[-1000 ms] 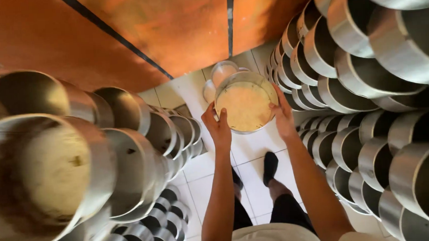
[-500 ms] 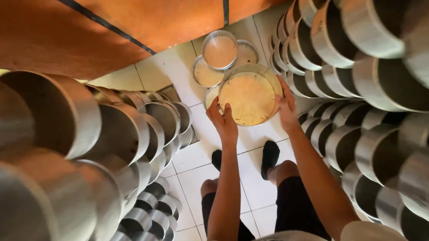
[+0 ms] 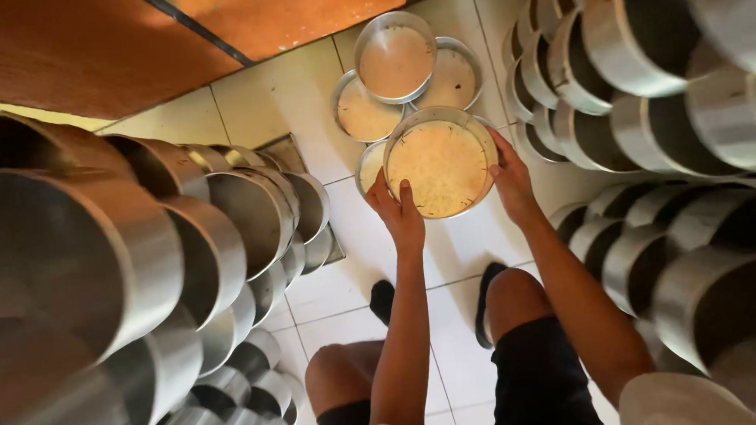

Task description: Arranging metal cake molds on the floor in a specific pattern.

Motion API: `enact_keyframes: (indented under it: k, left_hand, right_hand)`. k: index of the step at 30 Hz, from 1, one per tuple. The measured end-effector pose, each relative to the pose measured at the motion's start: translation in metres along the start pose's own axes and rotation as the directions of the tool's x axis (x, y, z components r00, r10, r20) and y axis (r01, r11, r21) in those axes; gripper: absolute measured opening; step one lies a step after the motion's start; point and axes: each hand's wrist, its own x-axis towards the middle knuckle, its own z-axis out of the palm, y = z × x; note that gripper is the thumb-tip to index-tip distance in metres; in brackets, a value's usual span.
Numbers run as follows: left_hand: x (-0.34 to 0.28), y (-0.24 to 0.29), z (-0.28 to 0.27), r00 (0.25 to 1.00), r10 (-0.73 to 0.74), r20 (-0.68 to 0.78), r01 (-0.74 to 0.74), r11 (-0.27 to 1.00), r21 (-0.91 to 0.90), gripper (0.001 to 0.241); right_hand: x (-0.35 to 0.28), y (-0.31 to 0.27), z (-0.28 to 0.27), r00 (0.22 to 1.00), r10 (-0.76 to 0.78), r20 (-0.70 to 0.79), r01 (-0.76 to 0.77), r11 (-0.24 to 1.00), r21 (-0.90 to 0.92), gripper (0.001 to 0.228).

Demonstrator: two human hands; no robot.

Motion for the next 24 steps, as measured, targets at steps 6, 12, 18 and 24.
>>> enact_keyframes:
  k: [6, 12, 18, 24]
  left_hand:
    - [0.013, -0.073, 0.022, 0.997, 0.004, -0.080, -0.003, 1.000, 0.013, 0.047]
    - [0.027, -0.111, 0.041, 0.977, -0.174, -0.126, 0.139, 0.959, -0.246, 0.045]
    - [0.039, -0.148, 0.068, 0.993, -0.104, -0.062, 0.090, 0.977, -0.194, 0.046]
    - [0.053, -0.159, 0.095, 0.997, 0.014, 0.076, 0.006, 0.966, -0.258, 0.050]
  right_hand:
    - [0.024, 0.090, -0.029, 0.994, -0.013, 0.105, 0.007, 0.998, 0.065, 0.079]
    - [0.048, 0.120, -0.038, 0.977, -0.031, 0.209, 0.037, 0.999, -0.023, 0.073]
    - [0.060, 0.147, -0.053, 0.992, -0.070, 0.104, 0.069, 0.998, 0.008, 0.073]
    - [0.067, 0.179, -0.074, 0.991, -0.125, -0.036, 0.125, 0.992, -0.021, 0.080]
